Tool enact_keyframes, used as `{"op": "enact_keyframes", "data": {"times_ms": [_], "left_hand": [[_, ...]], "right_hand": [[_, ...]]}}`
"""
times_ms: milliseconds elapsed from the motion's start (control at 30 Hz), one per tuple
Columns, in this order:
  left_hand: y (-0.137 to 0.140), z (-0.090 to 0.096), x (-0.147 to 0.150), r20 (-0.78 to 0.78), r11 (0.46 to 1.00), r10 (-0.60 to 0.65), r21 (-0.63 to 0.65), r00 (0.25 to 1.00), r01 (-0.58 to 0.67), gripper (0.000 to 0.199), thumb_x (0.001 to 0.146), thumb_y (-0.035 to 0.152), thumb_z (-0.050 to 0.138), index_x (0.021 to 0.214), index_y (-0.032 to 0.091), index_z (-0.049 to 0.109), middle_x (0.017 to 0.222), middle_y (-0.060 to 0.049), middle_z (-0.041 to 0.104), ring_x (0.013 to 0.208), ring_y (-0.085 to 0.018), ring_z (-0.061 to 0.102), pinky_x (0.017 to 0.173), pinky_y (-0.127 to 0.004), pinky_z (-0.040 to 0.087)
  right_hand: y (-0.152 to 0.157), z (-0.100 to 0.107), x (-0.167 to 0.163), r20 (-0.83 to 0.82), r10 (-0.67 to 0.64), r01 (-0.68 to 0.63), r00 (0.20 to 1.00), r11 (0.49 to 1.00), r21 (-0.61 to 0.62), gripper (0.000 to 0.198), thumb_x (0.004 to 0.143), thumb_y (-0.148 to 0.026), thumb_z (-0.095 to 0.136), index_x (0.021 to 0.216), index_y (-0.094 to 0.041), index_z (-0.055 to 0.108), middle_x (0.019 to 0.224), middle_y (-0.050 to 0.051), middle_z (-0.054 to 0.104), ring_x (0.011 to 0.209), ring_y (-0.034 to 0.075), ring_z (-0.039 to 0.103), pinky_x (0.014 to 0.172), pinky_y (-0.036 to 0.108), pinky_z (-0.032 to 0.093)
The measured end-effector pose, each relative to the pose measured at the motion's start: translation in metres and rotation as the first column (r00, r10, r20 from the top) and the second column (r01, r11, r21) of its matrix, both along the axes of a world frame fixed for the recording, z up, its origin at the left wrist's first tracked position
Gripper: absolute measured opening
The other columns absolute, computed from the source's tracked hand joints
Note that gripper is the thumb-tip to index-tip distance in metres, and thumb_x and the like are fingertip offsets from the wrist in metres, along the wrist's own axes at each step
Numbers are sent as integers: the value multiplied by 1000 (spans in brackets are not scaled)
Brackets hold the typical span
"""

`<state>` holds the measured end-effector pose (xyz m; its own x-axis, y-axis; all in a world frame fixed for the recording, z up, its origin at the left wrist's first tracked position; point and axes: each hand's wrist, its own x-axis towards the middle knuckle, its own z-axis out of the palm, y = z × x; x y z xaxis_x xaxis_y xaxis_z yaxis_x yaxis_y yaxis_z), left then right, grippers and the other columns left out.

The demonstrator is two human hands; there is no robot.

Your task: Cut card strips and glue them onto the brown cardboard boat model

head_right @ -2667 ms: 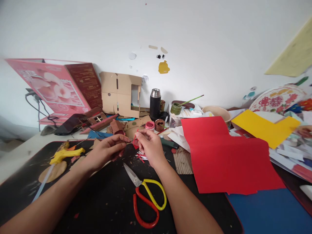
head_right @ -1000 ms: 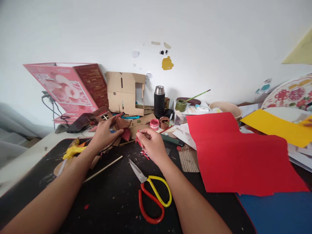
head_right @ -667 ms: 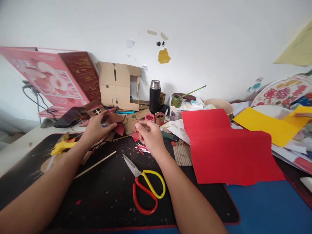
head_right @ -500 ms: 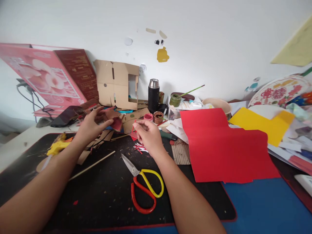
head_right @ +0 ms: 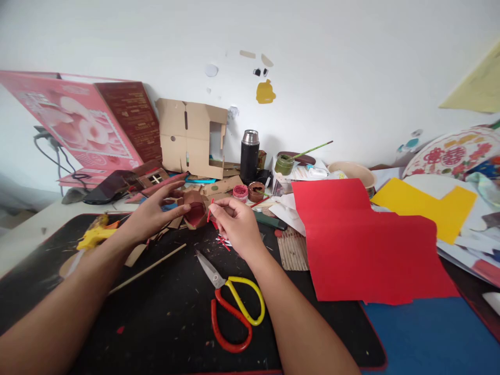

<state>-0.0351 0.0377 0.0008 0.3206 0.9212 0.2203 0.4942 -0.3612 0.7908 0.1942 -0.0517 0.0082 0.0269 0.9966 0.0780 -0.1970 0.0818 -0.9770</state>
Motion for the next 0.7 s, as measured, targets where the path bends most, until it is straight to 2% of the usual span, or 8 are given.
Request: {"op": "enact_keyframes", "data": {"times_ms": [233, 433, 700], "left_hand": [[-17, 9, 10, -13, 996, -87, -11, 996, 87, 85, 83, 67, 77, 153, 23, 57, 138, -13, 72, 127, -34, 67, 113, -50, 52], [-21, 9, 11, 21, 995, -100, -20, 995, 100, 85, 85, 64, 77, 156, 23, 56, 147, -14, 67, 127, -34, 66, 114, -49, 50], [-23, 11, 10, 48, 993, -114, -13, 992, 115, 84, 86, 62, 76, 156, 23, 55, 143, -15, 69, 127, -34, 67, 114, -52, 49]], "right_hand": [[1, -2, -1, 35, 15, -15, 999, 1000, 18, 33, 86, -53, 81, 88, -22, 69, 52, -8, 53, 41, 9, 39, 41, 23, 26], [1, -6, -5, 110, 32, -35, 993, 999, 25, 31, 86, -51, 80, 87, -22, 69, 58, -6, 55, 45, 10, 43, 43, 23, 31], [1, -9, -3, 174, 10, -15, 985, 999, 30, 29, 89, -49, 78, 88, -22, 68, 59, -6, 55, 44, 10, 41, 42, 24, 29]]}}
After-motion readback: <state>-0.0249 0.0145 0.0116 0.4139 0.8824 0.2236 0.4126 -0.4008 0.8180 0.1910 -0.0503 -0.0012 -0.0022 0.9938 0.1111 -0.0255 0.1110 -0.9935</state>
